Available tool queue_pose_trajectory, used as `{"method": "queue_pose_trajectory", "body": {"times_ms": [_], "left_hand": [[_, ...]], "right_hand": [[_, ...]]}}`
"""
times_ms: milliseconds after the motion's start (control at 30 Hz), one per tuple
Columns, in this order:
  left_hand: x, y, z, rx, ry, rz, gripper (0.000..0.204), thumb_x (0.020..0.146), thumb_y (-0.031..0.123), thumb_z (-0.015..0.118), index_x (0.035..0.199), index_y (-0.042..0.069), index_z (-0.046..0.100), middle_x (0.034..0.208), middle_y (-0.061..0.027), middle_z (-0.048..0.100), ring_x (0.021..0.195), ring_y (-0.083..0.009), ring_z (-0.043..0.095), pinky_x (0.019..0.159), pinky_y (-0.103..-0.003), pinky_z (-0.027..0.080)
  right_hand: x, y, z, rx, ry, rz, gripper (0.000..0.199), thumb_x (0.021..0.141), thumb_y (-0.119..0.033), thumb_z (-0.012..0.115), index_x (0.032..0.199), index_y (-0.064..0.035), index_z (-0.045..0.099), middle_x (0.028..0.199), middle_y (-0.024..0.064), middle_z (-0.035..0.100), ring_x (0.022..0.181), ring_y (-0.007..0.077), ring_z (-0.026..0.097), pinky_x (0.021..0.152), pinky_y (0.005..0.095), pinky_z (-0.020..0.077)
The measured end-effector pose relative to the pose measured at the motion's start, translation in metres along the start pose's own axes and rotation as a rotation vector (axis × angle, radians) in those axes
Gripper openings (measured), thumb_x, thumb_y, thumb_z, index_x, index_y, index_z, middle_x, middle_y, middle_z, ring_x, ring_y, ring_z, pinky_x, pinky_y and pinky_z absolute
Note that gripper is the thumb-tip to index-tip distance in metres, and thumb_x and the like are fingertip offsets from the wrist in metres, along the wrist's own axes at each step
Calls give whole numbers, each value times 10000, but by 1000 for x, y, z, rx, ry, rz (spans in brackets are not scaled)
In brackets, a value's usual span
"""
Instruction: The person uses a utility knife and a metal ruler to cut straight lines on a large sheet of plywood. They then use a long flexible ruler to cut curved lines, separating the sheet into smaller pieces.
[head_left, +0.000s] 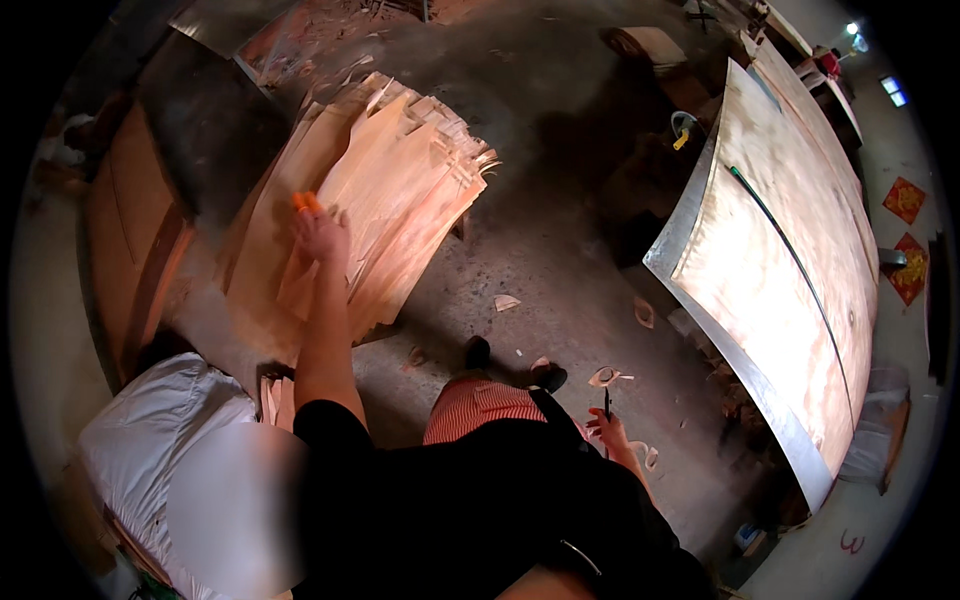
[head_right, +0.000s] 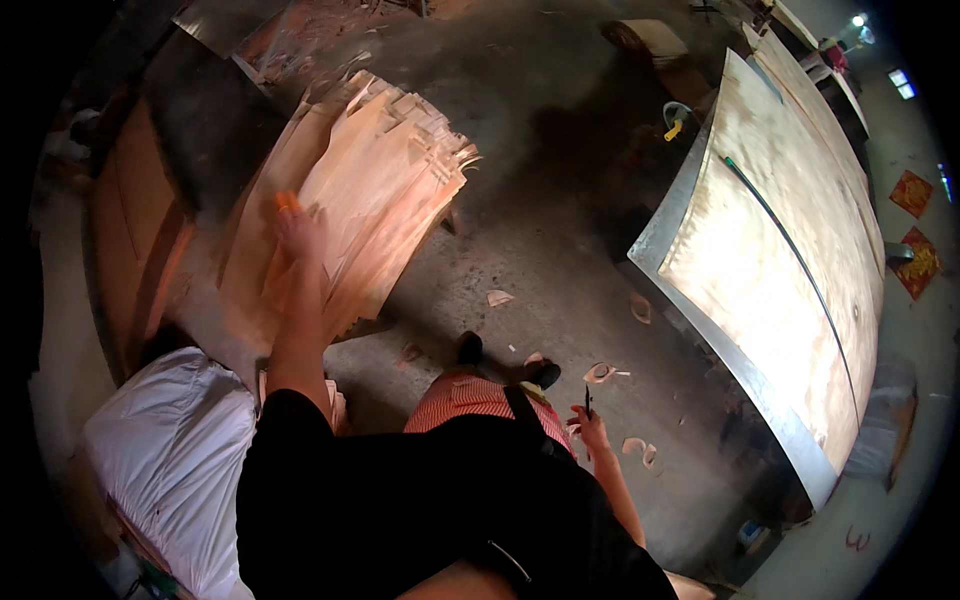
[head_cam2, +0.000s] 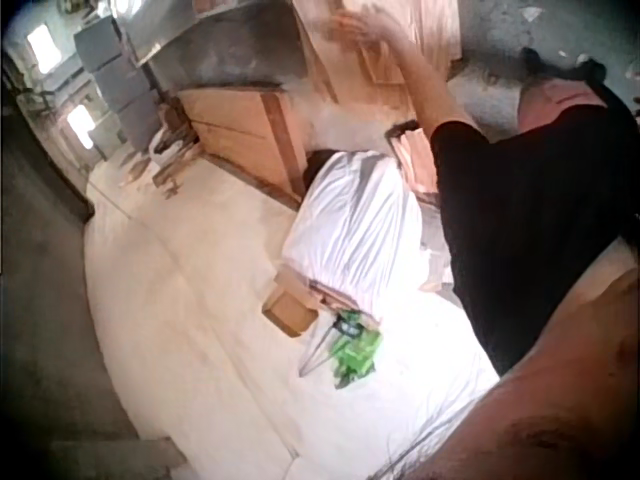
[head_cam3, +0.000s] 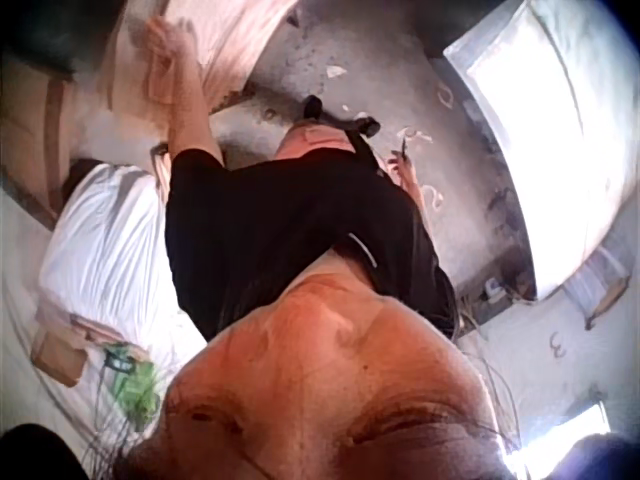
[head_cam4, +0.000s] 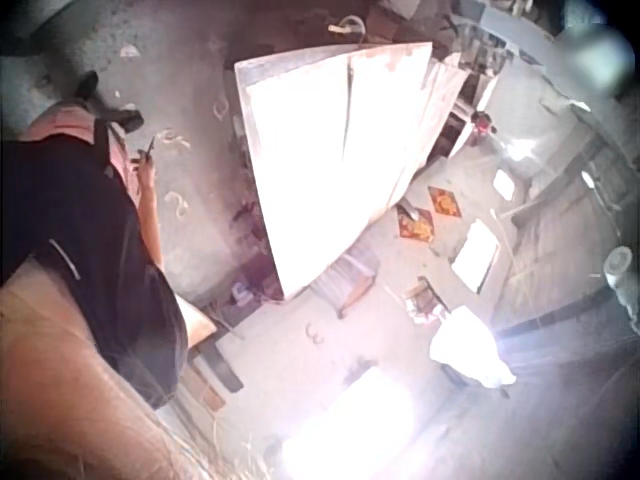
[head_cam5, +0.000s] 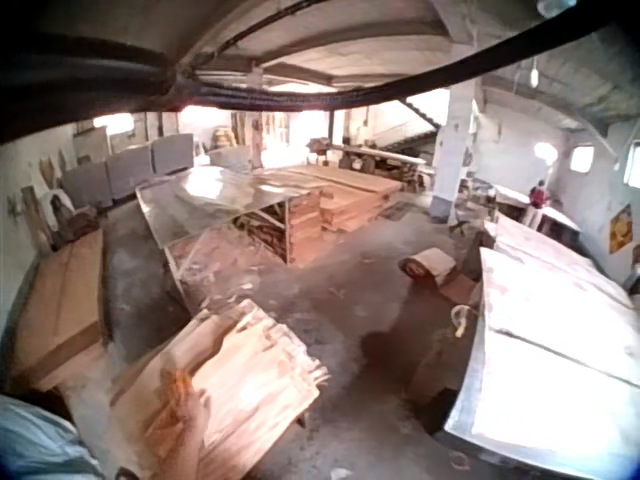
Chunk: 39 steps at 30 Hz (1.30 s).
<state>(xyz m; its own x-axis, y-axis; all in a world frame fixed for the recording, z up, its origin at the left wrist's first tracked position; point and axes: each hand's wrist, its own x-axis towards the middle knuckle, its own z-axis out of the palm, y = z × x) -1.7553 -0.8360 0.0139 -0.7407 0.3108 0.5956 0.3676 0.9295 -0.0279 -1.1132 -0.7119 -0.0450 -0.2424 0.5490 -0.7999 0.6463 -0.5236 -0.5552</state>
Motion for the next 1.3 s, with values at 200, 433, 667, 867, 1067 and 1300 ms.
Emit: {"method": "queue_pose_trajectory", "body": {"times_ms": [200,433,667,867,1067,1300], "left_hand": [[12,-17,-15,-200,-234,56,262,731,190,605,986,128,611,993,-60,561,995,-253,490,918,-414,319],[-46,30,-103,-639,87,258,212,728,118,585,937,115,619,937,-95,577,820,-277,546,715,-360,442],[-121,119,-189,-979,-116,380,191,754,90,585,943,98,611,815,-112,601,721,-301,573,633,-369,461],[-184,245,-272,-1209,-234,773,146,732,94,614,877,83,620,792,-94,599,666,-293,575,576,-362,462],[-272,327,-344,-1228,-390,953,138,738,136,607,865,86,628,768,-78,586,654,-282,574,562,-370,464],[-361,448,-399,-1333,-668,1139,155,755,197,611,816,55,606,741,-109,592,679,-301,585,574,-373,475]], "right_hand": [[-3,12,-8,-29,51,-23,302,890,-274,440,1013,-24,556,715,98,627,511,128,542,464,236,419],[4,60,-12,27,-5,-4,313,882,-262,450,1037,-7,544,720,107,607,555,144,560,462,255,444],[-17,98,-44,156,65,-35,293,864,-246,484,1016,-4,548,750,105,598,578,157,567,494,265,465],[-20,232,-98,104,305,13,324,810,-297,531,944,-7,581,733,83,600,608,144,562,521,275,439],[-98,307,-145,357,353,14,292,822,-294,481,939,-41,568,700,83,594,510,141,532,410,272,380],[-65,502,-162,739,556,117,255,854,-234,437,866,-20,576,628,76,576,521,162,546,446,277,416]]}}
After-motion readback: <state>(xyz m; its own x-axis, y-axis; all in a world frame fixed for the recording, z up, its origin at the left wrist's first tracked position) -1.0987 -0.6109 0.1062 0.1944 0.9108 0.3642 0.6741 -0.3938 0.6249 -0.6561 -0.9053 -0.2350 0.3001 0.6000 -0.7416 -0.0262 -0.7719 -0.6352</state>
